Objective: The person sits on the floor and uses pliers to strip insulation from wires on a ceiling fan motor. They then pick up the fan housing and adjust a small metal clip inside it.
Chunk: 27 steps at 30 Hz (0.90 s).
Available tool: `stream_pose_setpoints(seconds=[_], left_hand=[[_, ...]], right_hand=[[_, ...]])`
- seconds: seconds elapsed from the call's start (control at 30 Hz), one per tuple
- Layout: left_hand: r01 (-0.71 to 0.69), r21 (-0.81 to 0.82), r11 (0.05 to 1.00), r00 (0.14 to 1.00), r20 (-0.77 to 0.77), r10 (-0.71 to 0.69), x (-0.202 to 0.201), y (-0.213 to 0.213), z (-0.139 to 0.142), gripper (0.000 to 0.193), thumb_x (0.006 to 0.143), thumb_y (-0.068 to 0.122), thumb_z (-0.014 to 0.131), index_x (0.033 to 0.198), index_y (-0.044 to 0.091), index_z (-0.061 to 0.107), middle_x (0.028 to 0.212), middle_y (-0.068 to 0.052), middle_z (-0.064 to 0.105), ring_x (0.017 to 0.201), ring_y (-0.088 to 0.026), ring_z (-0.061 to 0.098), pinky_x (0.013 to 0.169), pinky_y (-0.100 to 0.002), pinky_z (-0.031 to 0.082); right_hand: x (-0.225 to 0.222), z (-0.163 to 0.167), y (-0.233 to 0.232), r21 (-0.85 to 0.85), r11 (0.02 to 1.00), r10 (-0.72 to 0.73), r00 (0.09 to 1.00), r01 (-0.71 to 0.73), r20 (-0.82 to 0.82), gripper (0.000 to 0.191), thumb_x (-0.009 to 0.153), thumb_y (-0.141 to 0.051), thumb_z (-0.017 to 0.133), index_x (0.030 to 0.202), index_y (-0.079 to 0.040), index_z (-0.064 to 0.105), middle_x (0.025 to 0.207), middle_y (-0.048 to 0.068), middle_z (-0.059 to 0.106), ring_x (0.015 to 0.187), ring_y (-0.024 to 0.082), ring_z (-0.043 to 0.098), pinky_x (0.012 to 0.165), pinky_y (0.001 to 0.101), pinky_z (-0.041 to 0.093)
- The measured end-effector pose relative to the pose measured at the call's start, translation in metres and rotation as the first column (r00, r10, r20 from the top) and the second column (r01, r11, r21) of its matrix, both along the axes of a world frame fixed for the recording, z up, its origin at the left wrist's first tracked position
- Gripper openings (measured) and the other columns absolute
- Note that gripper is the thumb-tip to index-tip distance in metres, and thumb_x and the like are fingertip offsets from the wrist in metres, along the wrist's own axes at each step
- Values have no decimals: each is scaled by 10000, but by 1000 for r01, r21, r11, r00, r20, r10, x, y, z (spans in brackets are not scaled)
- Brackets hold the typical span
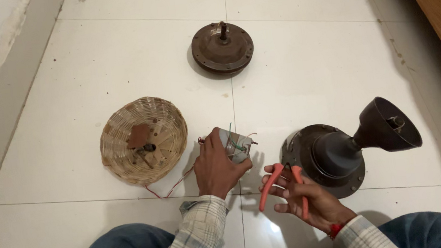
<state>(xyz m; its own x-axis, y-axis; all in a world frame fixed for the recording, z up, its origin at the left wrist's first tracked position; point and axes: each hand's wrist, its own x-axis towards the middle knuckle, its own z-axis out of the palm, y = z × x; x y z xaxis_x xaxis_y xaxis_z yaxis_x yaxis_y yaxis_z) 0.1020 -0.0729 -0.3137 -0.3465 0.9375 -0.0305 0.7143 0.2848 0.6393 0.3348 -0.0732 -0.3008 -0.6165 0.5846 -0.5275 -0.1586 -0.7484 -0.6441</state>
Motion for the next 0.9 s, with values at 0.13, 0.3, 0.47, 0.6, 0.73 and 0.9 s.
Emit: stream_pose_setpoints(seconds=[0.13, 0.3, 0.47, 0.6, 0.73, 0.9], left_hand=[[-3, 37, 999, 1000, -12, 4, -1, 0, -2, 1064, 592, 423, 879, 1432, -7, 387, 1335, -225, 554, 1217, -376, 567, 910, -495, 535], [-3, 24, 1000, 1000, -15, 3, -1, 0, -4, 1054, 605, 439, 873, 1433, -1, 391, 1325, -211, 564, 1213, -369, 571, 906, -500, 536], [1, 19, 1000, 1000, -24, -1, -1, 1, -4, 999, 635, 460, 872, 1403, 11, 416, 1293, -196, 588, 1191, -352, 589, 881, -488, 546], [12, 55, 998, 999, -38, -10, -1, 0, -5, 1028, 612, 469, 900, 1388, 0, 417, 1281, -201, 594, 1177, -358, 594, 852, -480, 554], [13, 29, 1000, 1000, -21, -12, -1, 0, -5, 1042, 621, 501, 908, 1393, 7, 412, 1276, -206, 592, 1165, -365, 598, 871, -491, 546], [2, 49, 999, 1000, 0, -2, -1, 0, -6, 1054, 612, 510, 913, 1389, 8, 409, 1274, -207, 594, 1162, -375, 594, 876, -505, 535]], right_hand=[[4, -8, -2, -15, 1000, 12, 1000, -12, -22, 713, 786, -94, 564, 1486, -76, 430, 1246, 114, 622, 1222, 284, 608, 912, 446, 537], [3, -9, 1, -60, 997, 46, 999, -48, -25, 745, 768, -39, 514, 1504, -80, 405, 1224, 130, 611, 1180, 290, 607, 976, 535, 547], [-5, -9, 6, -72, 989, 135, 985, -128, 111, 715, 746, 26, 464, 1458, -26, 430, 1279, 178, 638, 1219, 292, 637, 1041, 526, 547], [-13, -11, 7, -113, 983, 154, 984, -144, 91, 679, 733, 13, 488, 1412, 21, 486, 1242, 179, 650, 1156, 294, 661, 1015, 511, 552], [-20, -11, 9, -132, 978, 187, 960, -162, 208, 622, 752, -12, 530, 1374, -13, 541, 1194, 122, 667, 1096, 263, 679, 968, 478, 563], [-29, -11, 15, -130, 976, 206, 928, -174, 311, 580, 748, -13, 546, 1326, -61, 563, 1143, 81, 670, 1062, 231, 685, 941, 453, 584]])
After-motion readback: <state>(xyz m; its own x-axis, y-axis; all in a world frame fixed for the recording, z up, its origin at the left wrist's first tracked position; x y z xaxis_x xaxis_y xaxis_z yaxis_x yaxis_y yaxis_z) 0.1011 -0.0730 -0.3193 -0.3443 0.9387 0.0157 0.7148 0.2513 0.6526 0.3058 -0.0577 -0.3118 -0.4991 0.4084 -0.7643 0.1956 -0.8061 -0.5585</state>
